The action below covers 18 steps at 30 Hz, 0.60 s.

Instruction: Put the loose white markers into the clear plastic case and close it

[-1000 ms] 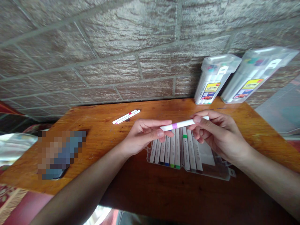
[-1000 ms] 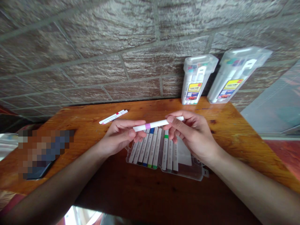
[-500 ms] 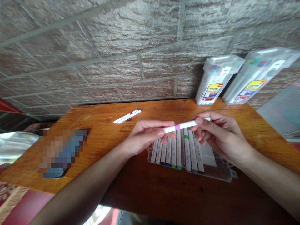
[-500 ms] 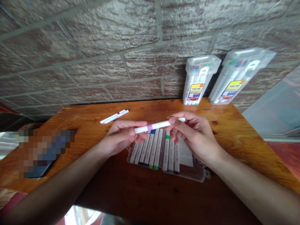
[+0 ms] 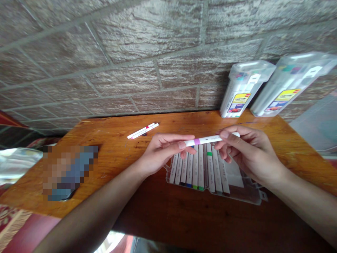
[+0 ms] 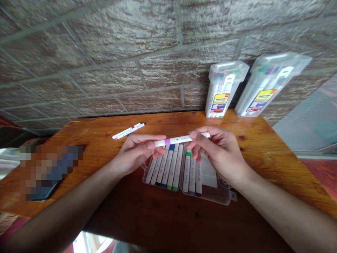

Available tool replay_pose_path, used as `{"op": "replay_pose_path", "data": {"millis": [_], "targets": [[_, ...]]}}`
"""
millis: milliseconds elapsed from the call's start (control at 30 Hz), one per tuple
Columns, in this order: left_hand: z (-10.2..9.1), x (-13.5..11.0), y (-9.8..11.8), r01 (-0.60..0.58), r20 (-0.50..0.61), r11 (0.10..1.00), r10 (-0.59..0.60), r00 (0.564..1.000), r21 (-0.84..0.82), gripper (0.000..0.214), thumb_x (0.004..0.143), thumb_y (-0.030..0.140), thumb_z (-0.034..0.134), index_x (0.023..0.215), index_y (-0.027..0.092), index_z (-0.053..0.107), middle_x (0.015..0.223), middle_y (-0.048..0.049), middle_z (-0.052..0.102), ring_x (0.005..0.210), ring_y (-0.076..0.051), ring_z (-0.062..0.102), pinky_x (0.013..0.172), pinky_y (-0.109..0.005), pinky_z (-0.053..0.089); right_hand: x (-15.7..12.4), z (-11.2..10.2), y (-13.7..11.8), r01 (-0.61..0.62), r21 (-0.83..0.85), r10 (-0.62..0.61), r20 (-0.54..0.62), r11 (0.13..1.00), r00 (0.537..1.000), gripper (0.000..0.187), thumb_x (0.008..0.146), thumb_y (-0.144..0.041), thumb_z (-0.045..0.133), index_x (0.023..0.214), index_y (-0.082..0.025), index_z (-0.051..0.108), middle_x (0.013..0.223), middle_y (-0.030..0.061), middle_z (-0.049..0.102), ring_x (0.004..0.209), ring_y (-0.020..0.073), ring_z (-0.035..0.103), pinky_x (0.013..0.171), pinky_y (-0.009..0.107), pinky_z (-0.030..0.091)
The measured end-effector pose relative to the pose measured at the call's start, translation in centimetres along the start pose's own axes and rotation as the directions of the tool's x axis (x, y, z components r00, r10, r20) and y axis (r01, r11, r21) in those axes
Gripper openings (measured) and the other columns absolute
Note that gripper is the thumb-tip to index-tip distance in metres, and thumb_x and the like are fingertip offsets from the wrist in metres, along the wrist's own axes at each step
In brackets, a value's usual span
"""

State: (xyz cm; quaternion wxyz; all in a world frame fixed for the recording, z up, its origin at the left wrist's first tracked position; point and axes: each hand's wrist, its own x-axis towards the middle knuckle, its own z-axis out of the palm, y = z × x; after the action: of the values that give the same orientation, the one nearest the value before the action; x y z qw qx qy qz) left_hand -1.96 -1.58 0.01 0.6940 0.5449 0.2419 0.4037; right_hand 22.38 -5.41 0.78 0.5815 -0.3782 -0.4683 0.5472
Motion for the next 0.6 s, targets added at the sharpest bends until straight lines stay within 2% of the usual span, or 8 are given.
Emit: {"op": "replay_pose_path", "data": {"millis": [200, 367, 600], "targets": [[0.64, 0.30, 0.18, -0.003, -0.052, 0.998, -0.001, 0.999, -0.060, 0.022, 0.085, 0.033, 0.087, 0.103, 0.020, 0.088, 0.086, -0.0108, 0.084, 0.077, -0.017, 0.078, 0.068, -0.024, 0.054, -0.12, -0.26, 0.35, 0.051, -0.065, -0.051, 0.003, 0.997, 0.999, 0.021, 0.088, -0.039, 0.087, 0.080, -0.020, 0.082, 0.072, 0.0037, 0.079, 0.049, 0.0108, 0.064, 0.043, 0.020, 0.052], [0.39, 0.42, -0.09, -0.003, -0.131, 0.999, 0.010, 0.991, 0.047, 0.022, 0.086, 0.033, 0.087, 0.102, 0.018, 0.088, 0.084, -0.0105, 0.084, 0.071, -0.015, 0.074, 0.068, -0.024, 0.056, -0.37, -0.45, 0.65, 0.079, -0.152, -0.079, 0.007, 0.985, 0.997, 0.017, 0.091, -0.039, 0.084, 0.083, -0.023, 0.083, 0.073, 0.0031, 0.079, 0.051, 0.0114, 0.064, 0.044, 0.022, 0.053], [0.17, 0.28, -0.17, -0.025, -0.128, 0.987, 0.045, 0.991, 0.158, 0.020, 0.085, 0.030, 0.088, 0.101, 0.020, 0.087, 0.088, -0.0087, 0.085, 0.075, -0.016, 0.078, 0.065, -0.022, 0.057, -0.53, -0.10, 0.50, 0.085, -0.174, -0.086, 0.002, 0.981, 0.996, 0.016, 0.091, -0.038, 0.084, 0.082, -0.025, 0.084, 0.073, 0.0026, 0.079, 0.052, 0.0118, 0.064, 0.044, 0.022, 0.053]]}}
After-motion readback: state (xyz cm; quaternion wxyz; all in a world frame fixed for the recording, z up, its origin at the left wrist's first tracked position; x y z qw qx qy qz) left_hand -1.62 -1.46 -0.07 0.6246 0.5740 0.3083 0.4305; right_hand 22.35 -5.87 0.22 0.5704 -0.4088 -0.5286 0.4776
